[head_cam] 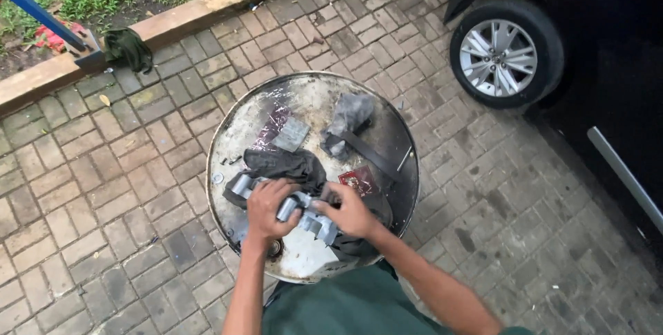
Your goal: The person cleans a metal mechanical component using a dark cloth. They wipe the surface of the part, rotate it to access different sides, and continue scrubbing the object while it rests on a metal barrel lid.
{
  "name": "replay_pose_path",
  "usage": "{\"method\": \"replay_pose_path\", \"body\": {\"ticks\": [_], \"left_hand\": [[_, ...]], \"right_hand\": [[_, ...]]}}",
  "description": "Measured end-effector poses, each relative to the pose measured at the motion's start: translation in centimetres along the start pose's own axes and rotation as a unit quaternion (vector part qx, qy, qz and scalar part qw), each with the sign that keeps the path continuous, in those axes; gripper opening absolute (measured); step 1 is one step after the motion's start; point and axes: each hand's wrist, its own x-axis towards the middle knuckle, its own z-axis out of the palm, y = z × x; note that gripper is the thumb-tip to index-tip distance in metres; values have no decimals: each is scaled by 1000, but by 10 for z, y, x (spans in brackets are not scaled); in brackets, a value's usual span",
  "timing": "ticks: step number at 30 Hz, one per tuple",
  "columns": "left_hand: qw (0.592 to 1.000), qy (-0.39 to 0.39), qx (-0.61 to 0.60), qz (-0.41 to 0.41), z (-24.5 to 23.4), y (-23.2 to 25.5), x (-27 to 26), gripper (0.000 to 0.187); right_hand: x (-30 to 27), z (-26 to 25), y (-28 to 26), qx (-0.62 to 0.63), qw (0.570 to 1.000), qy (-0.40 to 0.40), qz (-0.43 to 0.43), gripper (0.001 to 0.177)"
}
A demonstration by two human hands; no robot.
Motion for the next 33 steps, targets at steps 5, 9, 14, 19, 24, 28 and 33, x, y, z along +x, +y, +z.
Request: {"method": "replay_pose_path", "body": {"ticks": [5,9,14,19,24,28,33], "left_hand": [[1000,-7,-1,-5,-6,12,4,64],[1000,2,7,3,-6,14,13,63],[1000,2,0,-3,-21,28,19,65],[1000,3,12,5,-11,19,7,66],[1000,11,-12,-8,-15,26,11,63],[1000,12,-8,-12,-6,17,2,64],[1000,9,-8,0,-10,18,4,65]], "right_hand": [[-14,-20,-25,18,998,-52,9,17],[-12,-28,-42,-5,999,-48,22,18],[-2,-15,-25,-10,999,-36,32,12],[-11,-36,-62,7,988,-148,48,14],[-15,-29,-46,-69,997,18,31,23],[-35,-44,-66,9,992,108,59,18],[-48,-48,-57,-79,996,28,35,30]]}}
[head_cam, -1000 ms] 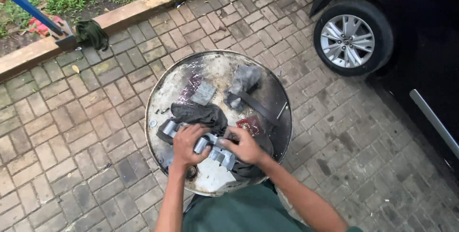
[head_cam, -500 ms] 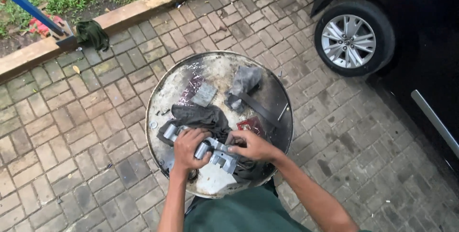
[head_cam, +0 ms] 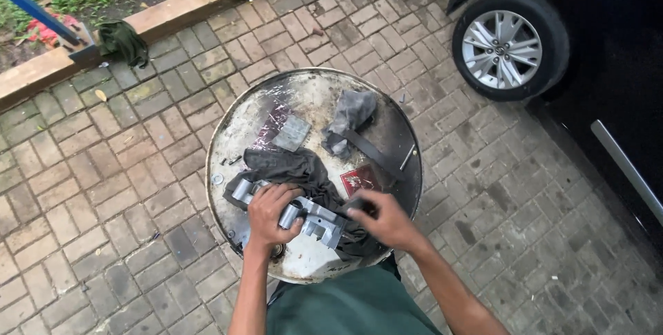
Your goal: The person cleans a metal mechanical component using a dark cloth. They wipe the surface of the part, rotate it to access different sides, and continue scrubbing the object while it rests on a metal barrel lid.
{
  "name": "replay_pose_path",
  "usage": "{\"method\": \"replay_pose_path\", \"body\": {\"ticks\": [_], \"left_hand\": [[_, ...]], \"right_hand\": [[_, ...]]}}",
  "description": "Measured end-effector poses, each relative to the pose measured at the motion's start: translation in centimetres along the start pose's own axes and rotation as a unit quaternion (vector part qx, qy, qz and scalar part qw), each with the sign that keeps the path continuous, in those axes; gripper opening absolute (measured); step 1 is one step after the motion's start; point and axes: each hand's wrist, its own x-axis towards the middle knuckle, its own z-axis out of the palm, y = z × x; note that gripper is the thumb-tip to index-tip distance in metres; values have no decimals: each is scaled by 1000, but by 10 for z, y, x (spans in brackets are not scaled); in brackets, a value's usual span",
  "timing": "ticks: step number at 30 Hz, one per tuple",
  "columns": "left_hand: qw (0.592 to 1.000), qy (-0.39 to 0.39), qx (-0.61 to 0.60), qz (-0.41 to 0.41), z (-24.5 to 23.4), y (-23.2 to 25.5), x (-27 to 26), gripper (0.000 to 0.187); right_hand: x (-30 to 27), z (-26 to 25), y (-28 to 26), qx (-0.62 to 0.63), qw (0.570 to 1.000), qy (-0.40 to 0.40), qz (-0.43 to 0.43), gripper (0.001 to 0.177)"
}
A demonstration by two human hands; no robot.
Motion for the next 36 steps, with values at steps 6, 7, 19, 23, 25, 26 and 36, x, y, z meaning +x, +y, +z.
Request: {"method": "replay_pose_path", "body": {"ticks": [6,7,19,23,25,26,36], "left_hand": [[1000,-1,0,2,3,-4,-1,65],[1000,0,1,2,2,-1,-1,65],[999,35,3,23,-11,20,12,64],[998,39,10,38,-7,17,11,65],[998,45,10,35,-3,14,7,65],[998,52,16,37,0,11,3,64],[997,61,11,44,-1,13,7,64]], "right_hand": [[1,10,-30,-30,999,-38,12,22],[2,11,-29,-31,999,-39,11,22],[25,29,-13,-119,992,-42,10,20],[18,20,-4,-103,992,-71,30,22],[16,20,3,-99,990,-85,47,24],[17,19,4,-98,991,-78,45,23],[19,21,-16,-65,995,-73,25,31]]}}
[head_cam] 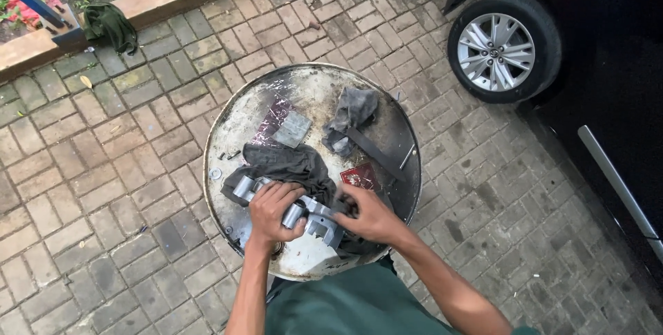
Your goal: The person cleans a metal mechanical component using a dark cloth. They wipe the surface of the part, rotate it to access different sides, and continue scrubbing the object while it rests on a metal barrel lid.
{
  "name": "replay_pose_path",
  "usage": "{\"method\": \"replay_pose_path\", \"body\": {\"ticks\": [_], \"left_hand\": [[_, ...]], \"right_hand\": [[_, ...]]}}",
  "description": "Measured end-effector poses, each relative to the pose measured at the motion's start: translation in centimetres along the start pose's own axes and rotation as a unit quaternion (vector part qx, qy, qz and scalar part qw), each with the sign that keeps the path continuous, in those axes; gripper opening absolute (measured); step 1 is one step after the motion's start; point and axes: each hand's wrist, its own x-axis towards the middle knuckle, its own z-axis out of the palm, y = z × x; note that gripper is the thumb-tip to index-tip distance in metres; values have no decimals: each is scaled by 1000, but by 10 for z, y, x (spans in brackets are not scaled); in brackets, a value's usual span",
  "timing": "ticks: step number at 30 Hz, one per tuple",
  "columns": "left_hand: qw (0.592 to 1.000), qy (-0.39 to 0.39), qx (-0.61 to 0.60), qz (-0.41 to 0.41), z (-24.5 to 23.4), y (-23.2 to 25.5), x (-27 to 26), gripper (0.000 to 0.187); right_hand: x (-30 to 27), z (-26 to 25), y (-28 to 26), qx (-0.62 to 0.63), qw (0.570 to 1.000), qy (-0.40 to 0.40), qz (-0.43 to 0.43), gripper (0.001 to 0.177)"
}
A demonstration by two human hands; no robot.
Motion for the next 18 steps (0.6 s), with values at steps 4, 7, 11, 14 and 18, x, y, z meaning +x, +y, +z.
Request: {"method": "replay_pose_path", "body": {"ticks": [4,7,11,14,18], "left_hand": [[1000,10,9,-5,7,-2,-4,65],[1000,15,16,6,8,-3,-5,64],[1000,6,7,0,-1,3,6,65],[1000,0,5,0,4,-2,0,63],[1000,2,18,6,12,-12,-10,61]], "right_hand": [[8,5,13,-10,1000,12,2,28],[18,18,23,4,999,20,-28,30],[9,6,8,15,999,28,-33,31],[3,0,13,33,999,13,-8,33],[18,17,26,49,998,20,-15,29]]}}
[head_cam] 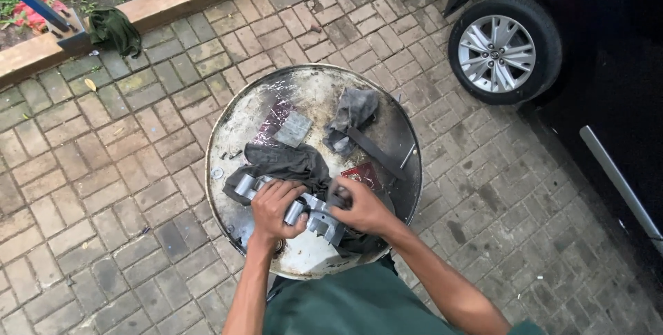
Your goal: The person cleans a metal mechanical component using a dark cloth. They wipe the surface of the part, rotate it to access different sides, and continue scrubbing the object while it rests on a metal barrel lid.
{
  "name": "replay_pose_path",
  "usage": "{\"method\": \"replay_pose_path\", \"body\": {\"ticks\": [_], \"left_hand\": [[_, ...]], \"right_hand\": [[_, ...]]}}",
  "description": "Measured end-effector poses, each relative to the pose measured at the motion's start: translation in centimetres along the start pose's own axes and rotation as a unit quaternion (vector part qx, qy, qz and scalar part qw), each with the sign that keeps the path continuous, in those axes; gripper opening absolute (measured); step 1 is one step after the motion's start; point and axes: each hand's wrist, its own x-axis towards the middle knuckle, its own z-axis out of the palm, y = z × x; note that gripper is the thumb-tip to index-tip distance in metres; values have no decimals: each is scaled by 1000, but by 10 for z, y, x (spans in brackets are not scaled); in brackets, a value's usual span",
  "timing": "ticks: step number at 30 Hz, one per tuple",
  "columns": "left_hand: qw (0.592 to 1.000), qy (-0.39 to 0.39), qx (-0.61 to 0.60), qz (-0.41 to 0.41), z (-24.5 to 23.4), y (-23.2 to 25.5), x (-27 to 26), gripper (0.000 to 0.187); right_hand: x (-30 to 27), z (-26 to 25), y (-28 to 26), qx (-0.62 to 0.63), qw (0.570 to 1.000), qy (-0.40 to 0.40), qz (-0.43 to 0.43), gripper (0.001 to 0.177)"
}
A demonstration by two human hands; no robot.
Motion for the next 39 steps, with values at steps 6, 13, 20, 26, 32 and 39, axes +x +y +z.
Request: {"method": "replay_pose_path", "body": {"ticks": [6,13,20,26,32,39], "left_hand": [[1000,-12,-16,-1,1,-7,-2,62],[1000,-9,2,-18,-1,-3,7,62],[999,-18,-11,-28,-5,3,8,61],[999,-24,-15,-29,-5,2,4,61],[1000,-18,-11,-20,3,-6,-2,61],[999,-25,-17,-25,-2,-2,2,61]], "right_hand": [[-13,-7,-10,-20,1000,-10,5,29],[-20,-12,37,38,998,27,42,31],[-29,-22,-4,99,994,43,34,22],[-24,-15,-18,4,999,46,-6,21],[-2,15,2,-60,992,97,-55,21],[-21,4,-7,-81,991,95,-41,26]]}}
